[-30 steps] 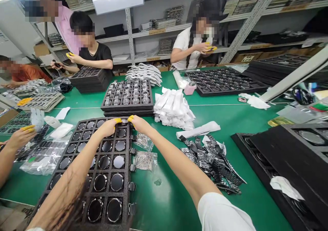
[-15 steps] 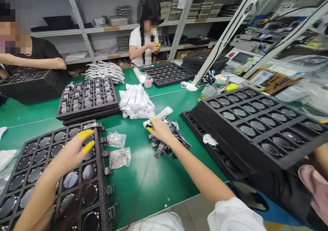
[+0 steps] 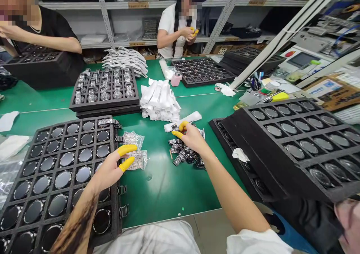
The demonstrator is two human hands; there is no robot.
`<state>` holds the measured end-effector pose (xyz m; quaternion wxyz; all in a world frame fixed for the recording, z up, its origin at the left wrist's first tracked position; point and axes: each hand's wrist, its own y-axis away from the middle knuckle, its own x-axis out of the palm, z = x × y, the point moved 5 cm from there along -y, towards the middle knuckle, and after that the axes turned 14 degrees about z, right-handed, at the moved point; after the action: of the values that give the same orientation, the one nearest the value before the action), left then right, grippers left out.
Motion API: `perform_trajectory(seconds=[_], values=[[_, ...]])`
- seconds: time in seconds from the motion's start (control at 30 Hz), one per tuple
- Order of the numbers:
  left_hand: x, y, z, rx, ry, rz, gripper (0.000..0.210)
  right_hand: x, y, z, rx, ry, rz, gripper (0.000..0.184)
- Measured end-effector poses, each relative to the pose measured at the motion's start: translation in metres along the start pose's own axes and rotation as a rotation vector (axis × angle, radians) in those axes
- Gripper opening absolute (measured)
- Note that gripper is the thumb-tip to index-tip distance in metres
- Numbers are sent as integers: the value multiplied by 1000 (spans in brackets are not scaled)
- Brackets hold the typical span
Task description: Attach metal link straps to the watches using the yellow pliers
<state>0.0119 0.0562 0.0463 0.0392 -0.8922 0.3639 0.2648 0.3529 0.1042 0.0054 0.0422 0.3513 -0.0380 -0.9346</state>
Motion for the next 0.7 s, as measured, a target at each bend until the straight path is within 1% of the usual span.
perform_trajectory(seconds=[0.07,0.1,0.17,0.2,0.23,0.27,0.3,0.33,0.37,0.43,0.5,0.57,0.63,0.7], values=[[7,0,-6,28,38,15,40,-5,27,26,-38,-269,-28,44],[13,0,-9,47,43,33,46,0,40,42,-47,-392,4,46],[26,-2,-17,98,44,80,68,21,62,75,-79,-586,130,46],[33,-3,-21,129,50,105,74,35,70,91,-107,-658,197,45],[38,-4,-25,154,65,123,72,49,76,103,-140,-706,246,42],[41,-5,-27,170,83,133,60,62,79,112,-172,-737,273,40],[44,-6,-27,170,108,137,44,74,79,115,-199,-758,282,37],[45,-7,-26,151,151,138,31,85,77,114,-222,-770,273,35],[45,-8,-22,115,225,140,28,94,73,108,-240,-770,253,33],[42,-9,-12,30,462,130,32,109,63,87,-251,-696,222,33],[38,-8,-3,-10,737,94,35,122,54,61,-249,-500,236,32],[32,-7,3,-11,936,33,40,135,49,40,-266,-247,289,25],[27,-6,5,-2,1033,-17,42,146,48,28,-313,-33,328,18],[24,-7,4,-3,1072,-51,42,155,49,25,-347,132,337,14]])
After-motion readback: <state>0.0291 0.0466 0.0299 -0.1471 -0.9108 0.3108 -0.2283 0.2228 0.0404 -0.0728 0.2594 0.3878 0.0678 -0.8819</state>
